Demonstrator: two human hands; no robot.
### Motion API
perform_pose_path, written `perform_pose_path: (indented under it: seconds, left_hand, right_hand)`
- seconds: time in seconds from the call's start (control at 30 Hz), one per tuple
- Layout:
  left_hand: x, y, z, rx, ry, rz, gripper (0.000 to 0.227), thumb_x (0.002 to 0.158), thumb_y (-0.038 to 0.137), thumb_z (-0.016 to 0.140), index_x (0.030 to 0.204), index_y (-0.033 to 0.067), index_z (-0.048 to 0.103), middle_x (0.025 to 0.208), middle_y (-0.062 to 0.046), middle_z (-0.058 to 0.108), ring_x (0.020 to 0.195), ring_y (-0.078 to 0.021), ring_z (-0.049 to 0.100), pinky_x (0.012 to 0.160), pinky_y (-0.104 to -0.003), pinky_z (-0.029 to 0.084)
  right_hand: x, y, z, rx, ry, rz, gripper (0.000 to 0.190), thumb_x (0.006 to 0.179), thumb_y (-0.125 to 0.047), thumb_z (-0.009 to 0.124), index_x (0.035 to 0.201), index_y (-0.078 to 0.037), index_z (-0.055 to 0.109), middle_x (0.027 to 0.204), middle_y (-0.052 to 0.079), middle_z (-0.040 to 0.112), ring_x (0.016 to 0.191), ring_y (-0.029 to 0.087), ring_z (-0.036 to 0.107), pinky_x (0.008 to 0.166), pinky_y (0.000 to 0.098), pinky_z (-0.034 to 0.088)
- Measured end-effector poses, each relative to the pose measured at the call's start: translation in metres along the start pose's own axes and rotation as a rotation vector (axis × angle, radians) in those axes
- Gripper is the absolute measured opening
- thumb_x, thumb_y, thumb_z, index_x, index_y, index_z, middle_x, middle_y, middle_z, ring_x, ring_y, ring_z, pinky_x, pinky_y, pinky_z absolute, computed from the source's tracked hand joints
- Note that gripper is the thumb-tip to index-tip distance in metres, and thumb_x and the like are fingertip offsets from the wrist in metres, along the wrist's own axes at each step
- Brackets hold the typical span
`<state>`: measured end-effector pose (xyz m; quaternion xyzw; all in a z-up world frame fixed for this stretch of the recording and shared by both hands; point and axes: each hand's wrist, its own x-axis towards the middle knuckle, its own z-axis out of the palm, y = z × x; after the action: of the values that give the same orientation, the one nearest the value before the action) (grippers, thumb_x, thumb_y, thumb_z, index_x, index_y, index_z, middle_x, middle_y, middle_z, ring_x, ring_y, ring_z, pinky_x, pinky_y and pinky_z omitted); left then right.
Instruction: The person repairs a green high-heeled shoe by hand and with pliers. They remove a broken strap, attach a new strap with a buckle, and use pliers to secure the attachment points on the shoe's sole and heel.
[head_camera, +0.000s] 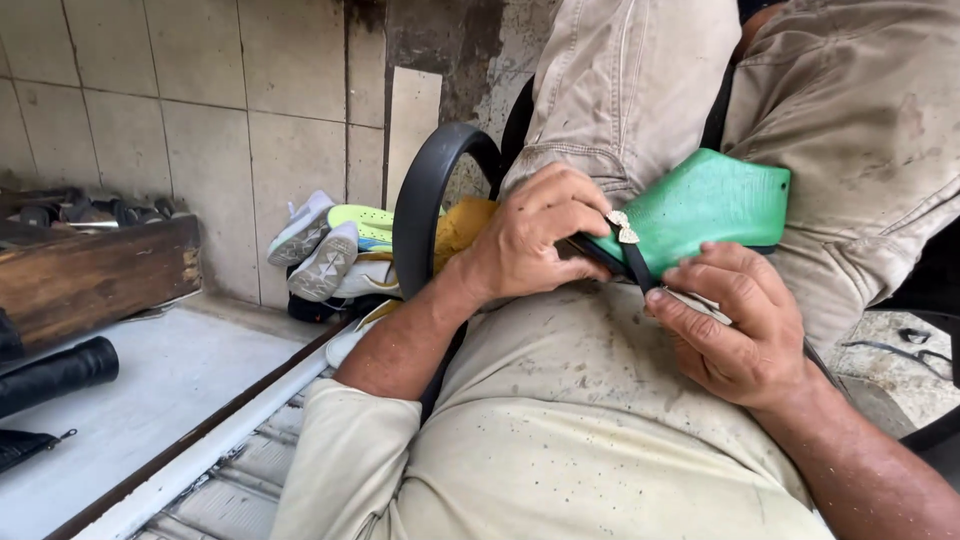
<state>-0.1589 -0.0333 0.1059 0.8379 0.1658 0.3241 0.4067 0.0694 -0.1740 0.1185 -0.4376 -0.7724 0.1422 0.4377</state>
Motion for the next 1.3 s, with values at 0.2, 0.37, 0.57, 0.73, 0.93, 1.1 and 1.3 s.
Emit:
perform_pose_path:
  seconds: [0.2,0.37,0.57,0.73,0.93,1.1,1.3]
  left_hand:
    - [-0.015,0.004,0.008,0.101,-0.06,0.005,0.036,0.099,0.022,0.082,0.128,0.0187,0.062,0.109,-0.006,0.059,0.095,-0.0268,0.062,0.088,-0.043,0.053]
    - [-0.017,-0.003,0.013,0.024,-0.016,-0.027,0.032,0.106,0.037,0.067,0.135,0.0242,0.065,0.113,-0.009,0.053,0.099,-0.0254,0.057,0.091,-0.04,0.054]
    - [0.016,-0.024,0.011,-0.051,0.101,-0.148,0.035,0.099,0.042,0.071,0.128,0.0232,0.07,0.105,-0.005,0.045,0.095,-0.0171,0.057,0.085,-0.03,0.055]
    - [0.033,-0.046,0.015,-0.126,0.157,-0.284,0.039,0.091,0.042,0.077,0.124,0.0216,0.073,0.1,0.002,0.042,0.091,-0.0122,0.053,0.085,-0.025,0.051]
    - [0.042,-0.073,0.027,-0.2,0.083,-0.412,0.044,0.091,0.049,0.075,0.129,0.0262,0.07,0.099,0.003,0.037,0.097,-0.0141,0.044,0.076,-0.027,0.059]
    - [0.06,-0.065,0.014,-0.139,0.035,-0.417,0.035,0.095,0.037,0.076,0.127,0.0231,0.072,0.099,0.002,0.037,0.091,-0.0123,0.051,0.088,-0.025,0.054]
    - [0.062,-0.06,0.024,0.199,0.118,-0.213,0.039,0.091,0.028,0.083,0.127,0.0213,0.069,0.1,-0.002,0.05,0.092,-0.0209,0.058,0.091,-0.039,0.054]
  right_hand:
    - [-0.004,-0.001,-0.003,-0.003,-0.089,-0.025,0.019,0.101,-0.01,0.059,0.113,-0.006,0.072,0.104,0.015,0.062,0.092,0.037,0.063,0.088,0.055,0.054]
    - [0.023,0.004,-0.011,-0.065,-0.075,-0.078,0.014,0.101,-0.008,0.062,0.11,-0.006,0.072,0.104,0.015,0.063,0.089,0.034,0.062,0.089,0.0546,0.053]
    - [0.058,0.025,-0.019,-0.213,-0.033,-0.039,0.01,0.104,-0.007,0.065,0.112,-0.004,0.07,0.109,0.018,0.063,0.089,0.036,0.064,0.086,0.0528,0.053]
    - [-0.03,0.024,-0.035,-0.435,-0.275,0.166,0.041,0.104,-0.008,0.06,0.141,0.001,0.044,0.104,0.024,0.059,0.074,0.028,0.052,0.054,0.0389,0.043]
    - [-0.113,0.004,-0.05,-0.495,-0.855,1.065,0.065,0.087,-0.049,0.063,0.146,-0.024,0.047,0.109,0.012,0.06,0.098,0.04,0.066,0.073,0.056,0.058]
    - [-0.111,0.014,-0.035,-0.561,-0.773,1.032,0.078,0.077,-0.034,0.071,0.148,-0.019,0.045,0.114,0.014,0.055,0.105,0.042,0.063,0.077,0.0573,0.058]
    - [-0.08,0.014,-0.066,0.533,-0.359,1.547,0.069,0.078,0.013,0.069,0.139,-0.014,0.052,0.083,0.015,0.057,0.061,0.024,0.047,0.055,0.0356,0.037]
